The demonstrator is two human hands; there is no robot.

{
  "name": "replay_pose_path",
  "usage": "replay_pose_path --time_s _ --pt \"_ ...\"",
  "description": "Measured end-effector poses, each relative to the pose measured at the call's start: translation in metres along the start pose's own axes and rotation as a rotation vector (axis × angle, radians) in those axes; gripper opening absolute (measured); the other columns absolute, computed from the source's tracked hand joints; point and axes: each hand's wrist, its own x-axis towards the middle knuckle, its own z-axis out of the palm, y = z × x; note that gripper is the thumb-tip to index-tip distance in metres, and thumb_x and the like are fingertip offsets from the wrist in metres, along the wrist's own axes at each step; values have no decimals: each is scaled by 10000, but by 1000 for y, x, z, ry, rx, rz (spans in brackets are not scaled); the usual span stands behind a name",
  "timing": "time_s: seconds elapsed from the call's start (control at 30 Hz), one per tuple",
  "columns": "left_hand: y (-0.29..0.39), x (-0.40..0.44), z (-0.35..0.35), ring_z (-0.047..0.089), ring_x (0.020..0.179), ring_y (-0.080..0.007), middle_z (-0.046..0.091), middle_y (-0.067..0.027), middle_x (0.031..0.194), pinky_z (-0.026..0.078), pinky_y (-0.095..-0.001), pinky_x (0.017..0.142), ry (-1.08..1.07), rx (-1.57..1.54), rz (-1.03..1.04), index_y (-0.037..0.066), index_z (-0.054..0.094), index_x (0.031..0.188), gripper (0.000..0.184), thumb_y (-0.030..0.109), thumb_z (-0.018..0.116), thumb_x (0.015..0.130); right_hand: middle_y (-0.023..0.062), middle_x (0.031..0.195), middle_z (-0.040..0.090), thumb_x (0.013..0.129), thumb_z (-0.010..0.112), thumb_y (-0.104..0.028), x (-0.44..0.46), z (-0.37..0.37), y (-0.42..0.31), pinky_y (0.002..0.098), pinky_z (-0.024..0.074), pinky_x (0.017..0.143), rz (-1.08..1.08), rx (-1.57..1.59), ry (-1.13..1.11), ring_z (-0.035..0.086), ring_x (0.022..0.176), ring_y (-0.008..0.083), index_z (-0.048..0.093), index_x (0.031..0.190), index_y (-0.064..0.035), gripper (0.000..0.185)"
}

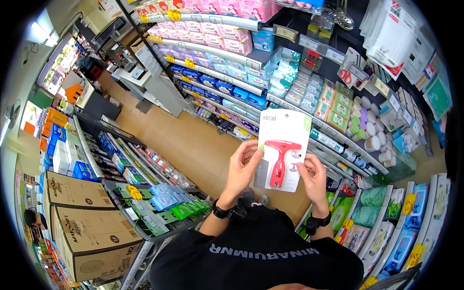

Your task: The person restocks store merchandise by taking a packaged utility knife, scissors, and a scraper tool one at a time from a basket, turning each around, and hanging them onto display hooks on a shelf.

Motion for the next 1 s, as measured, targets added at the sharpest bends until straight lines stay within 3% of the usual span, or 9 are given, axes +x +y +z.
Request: replay_pose_path --time_s 0.23,0.47,0.67,0.77,1.0 --pt "-7 89 5 598 912 -90 598 -71 1115 482 -229 748 -2 19 134 -4 499 1270 379 72 664 938 68 934 706 991 569 -39 60 2 6 200 467 727 -29 -1 34 607 831 47 563 1164 28 186" --pt "1 206 19 611 944 -110 606 -94 1127 507 -239 778 -41 -57 196 -16 485 1246 364 34 662 932 56 890 707 990 579 -48 141 3 19 203 451 709 -91 -102 125 576 801 31 571 1154 24 179" --pt "-5 299 36 623 803 -100 664 -78 903 518 -255 678 -55 54 251 -14 580 1067 297 111 762 868 67 905 719 990 579 -52 209 7 26 216 466 735 -133 -177 220 586 807 44 567 1150 38 183" --pt "-9 334 40 612 718 -92 667 -63 810 506 -259 624 -84 91 223 -14 599 1001 277 151 774 865 42 848 692 988 585 -58 237 5 36 211 440 690 -148 -206 290 539 750 34 569 1142 32 179" --pt "-10 387 49 614 701 -103 665 -75 793 506 -265 616 -125 116 220 -24 609 957 304 192 794 850 13 800 661 983 602 -76 278 10 36 207 386 632 -151 -235 396 482 708 27 581 1111 17 160"
